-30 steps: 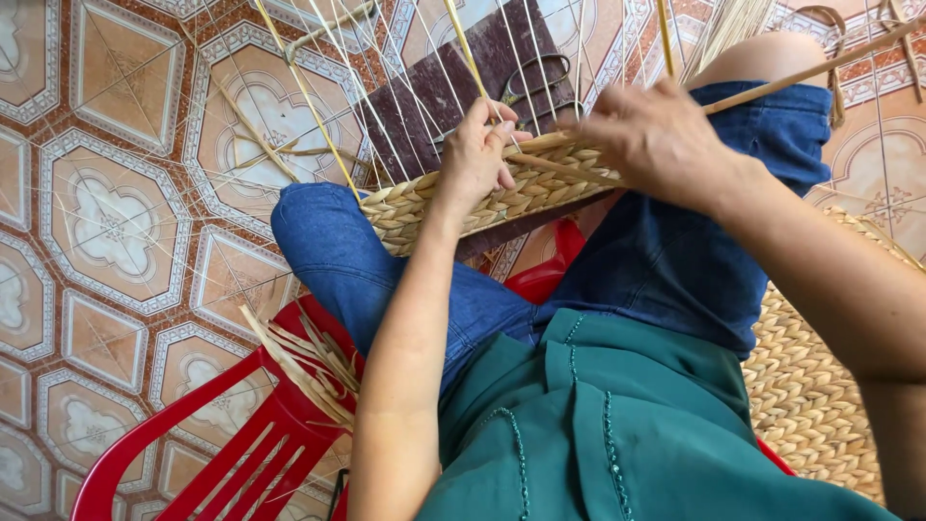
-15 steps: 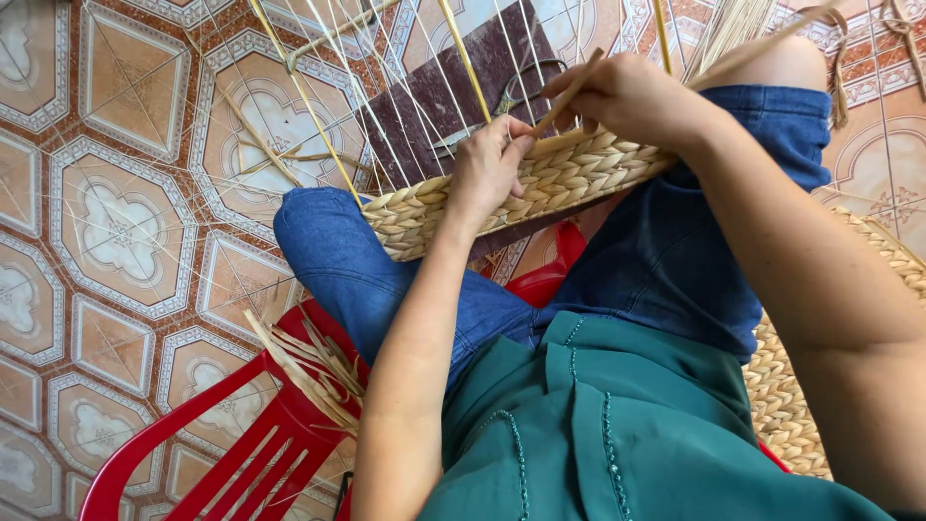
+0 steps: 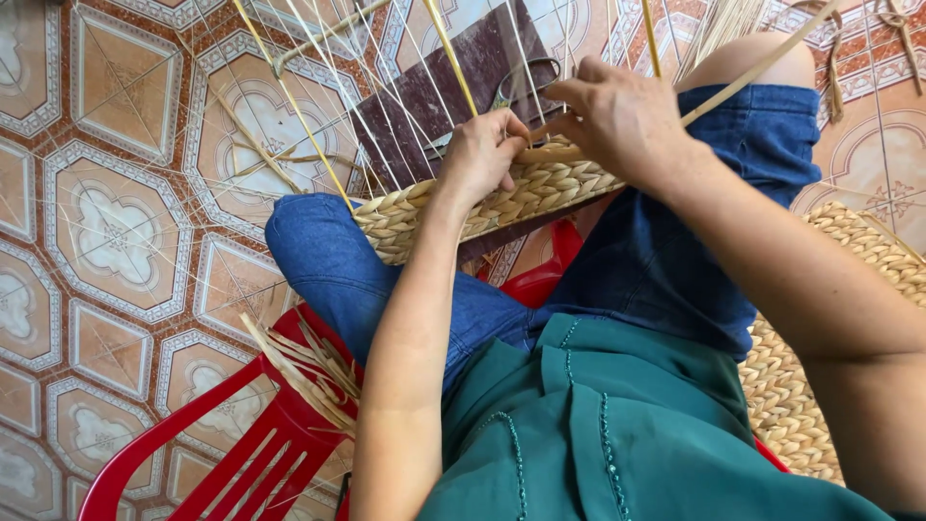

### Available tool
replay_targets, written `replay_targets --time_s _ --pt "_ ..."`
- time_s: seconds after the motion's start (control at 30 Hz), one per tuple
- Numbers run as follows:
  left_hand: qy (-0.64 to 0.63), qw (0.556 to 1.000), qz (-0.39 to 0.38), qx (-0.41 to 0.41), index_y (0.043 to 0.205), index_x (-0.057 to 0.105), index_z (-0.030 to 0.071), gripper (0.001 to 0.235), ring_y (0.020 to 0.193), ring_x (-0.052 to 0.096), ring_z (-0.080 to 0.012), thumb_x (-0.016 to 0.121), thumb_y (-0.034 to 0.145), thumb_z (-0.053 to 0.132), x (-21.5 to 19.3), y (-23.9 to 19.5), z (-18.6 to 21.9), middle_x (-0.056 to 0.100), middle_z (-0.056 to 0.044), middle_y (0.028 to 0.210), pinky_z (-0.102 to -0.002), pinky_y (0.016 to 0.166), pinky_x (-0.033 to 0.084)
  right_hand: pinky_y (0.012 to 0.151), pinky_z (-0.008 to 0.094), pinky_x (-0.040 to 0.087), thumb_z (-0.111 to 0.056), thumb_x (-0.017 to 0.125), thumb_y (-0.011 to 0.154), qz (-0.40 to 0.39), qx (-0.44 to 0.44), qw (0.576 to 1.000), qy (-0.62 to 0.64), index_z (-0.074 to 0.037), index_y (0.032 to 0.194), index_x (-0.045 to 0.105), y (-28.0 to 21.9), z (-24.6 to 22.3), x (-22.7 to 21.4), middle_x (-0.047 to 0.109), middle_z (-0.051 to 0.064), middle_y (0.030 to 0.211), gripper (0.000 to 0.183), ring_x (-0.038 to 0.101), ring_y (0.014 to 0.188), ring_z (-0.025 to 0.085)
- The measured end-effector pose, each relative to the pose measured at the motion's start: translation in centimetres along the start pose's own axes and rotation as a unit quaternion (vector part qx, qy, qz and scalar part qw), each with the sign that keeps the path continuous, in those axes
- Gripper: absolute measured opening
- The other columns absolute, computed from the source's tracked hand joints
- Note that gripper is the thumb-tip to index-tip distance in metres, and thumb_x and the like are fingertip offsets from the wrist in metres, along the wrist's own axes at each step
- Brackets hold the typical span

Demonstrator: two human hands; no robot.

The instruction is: The person sits on the tiled floor with a partially woven water-hyacinth basket across their lap and weaves long dried plant strands over and under the upright stakes, pulling each strand tight and tucking the ends into the woven rim to extend the basket's side wall.

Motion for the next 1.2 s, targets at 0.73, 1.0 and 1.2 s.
replay_targets --time_s 0.73,1.0,1.2 --pt "-0.113 0.968 0.183 0.130 0.127 0.055 0.007 0.031 0.050 0.070 -0.0094 0.056 0.100 0.023 -0.2 -0.5 0.1 0.076 -0.012 0.114 -0.019 0.036 0.054 0.074 0.038 0.053 -0.059 0.062 0.102 -0.181 0.054 0.965 -0.182 -0.014 0.099 0.074 -4.0 1.6 0.1 0.071 0.002 0.078 0.046 0.070 0.067 0.017" --pt "-0.024 0.996 0.029 0.086 0.109 0.068 0.012 0.018 0.052 0.067 -0.0079 0.063 0.099 0.026 2.2 -0.3 2.0 0.078 -0.009 0.083 -0.020 0.041 0.050 0.085 0.037 0.051 -0.034 0.064 0.102 0.018 -0.001 0.982 -0.189 -0.024 0.103 0.077 -1.9 -0.8 -4.1 0.070 -0.001 0.095 0.016 0.070 0.090 0.018" --pt "0.028 0.975 0.156 0.157 0.103 0.055 0.009 0.017 0.049 0.065 -0.0101 0.048 0.109 0.024 3.6 0.5 -0.1 0.076 -0.008 0.083 -0.022 0.037 0.048 0.066 0.039 0.057 -0.007 0.061 0.097 -0.091 0.023 0.993 -0.078 -0.019 0.122 0.076 0.1 1.1 1.9 0.072 0.009 0.097 0.031 0.069 0.073 0.021"
Point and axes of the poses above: each hand's wrist, its own y-axis towards the middle knuckle, its own x-axis out of the palm, z = x × y, the point moved 5 cm from there along y, towards the middle knuckle
